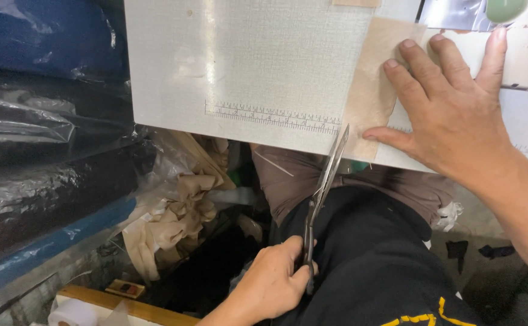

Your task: The person uses shears to cut a strip of beige fabric into smaller rectangular pieces on a white table. The person repeatedly positions the fabric, cuts it, and moves the cut pieces aside.

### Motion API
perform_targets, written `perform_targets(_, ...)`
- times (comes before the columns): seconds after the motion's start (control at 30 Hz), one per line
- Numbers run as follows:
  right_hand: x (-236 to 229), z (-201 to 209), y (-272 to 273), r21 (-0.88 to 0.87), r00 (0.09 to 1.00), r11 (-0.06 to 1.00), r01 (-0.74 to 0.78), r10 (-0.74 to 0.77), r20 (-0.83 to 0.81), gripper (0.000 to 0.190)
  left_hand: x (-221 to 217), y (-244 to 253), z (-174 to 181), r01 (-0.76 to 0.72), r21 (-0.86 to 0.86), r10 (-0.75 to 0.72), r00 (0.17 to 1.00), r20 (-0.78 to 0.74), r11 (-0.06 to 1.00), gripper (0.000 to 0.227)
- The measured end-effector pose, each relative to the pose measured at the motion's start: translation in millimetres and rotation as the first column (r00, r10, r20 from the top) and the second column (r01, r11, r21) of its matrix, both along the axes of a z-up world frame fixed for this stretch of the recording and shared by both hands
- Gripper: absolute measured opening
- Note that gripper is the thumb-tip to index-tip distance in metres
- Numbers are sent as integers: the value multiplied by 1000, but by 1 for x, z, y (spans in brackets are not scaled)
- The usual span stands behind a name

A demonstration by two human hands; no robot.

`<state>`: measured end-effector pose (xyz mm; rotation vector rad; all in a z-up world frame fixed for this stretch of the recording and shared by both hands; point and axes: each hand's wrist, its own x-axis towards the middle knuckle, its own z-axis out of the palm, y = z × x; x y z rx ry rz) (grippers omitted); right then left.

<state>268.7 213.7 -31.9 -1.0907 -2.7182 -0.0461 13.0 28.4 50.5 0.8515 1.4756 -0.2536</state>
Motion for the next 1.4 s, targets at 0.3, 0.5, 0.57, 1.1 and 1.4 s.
perform_targets(0.3,-4,5,1,-8,1000,1000,5,-5,-21,88,-1,-7,-3,-87,3,86,991,106,996,23)
perform_targets(0.5,-5,4,0,-17,999,1000,3,-4,-32,87,2,6,3,-79,-60,84,994,76,995,12)
perform_targets(0.57,-5,5,-1,-21,1000,1000,4,-4,-31,87,2,6,3,-80,-48,84,994,70,996,15)
perform_targets(1.1,-10,8,-5,-45,1000,999,29,-29,-3,88,7,22,8,-21,-92,25,999,41,996,26)
perform_targets(1.4,-10,9,-6,-40,999,999,31,-30,15,89,8,36,25,-68,-163,80,995,66,984,15)
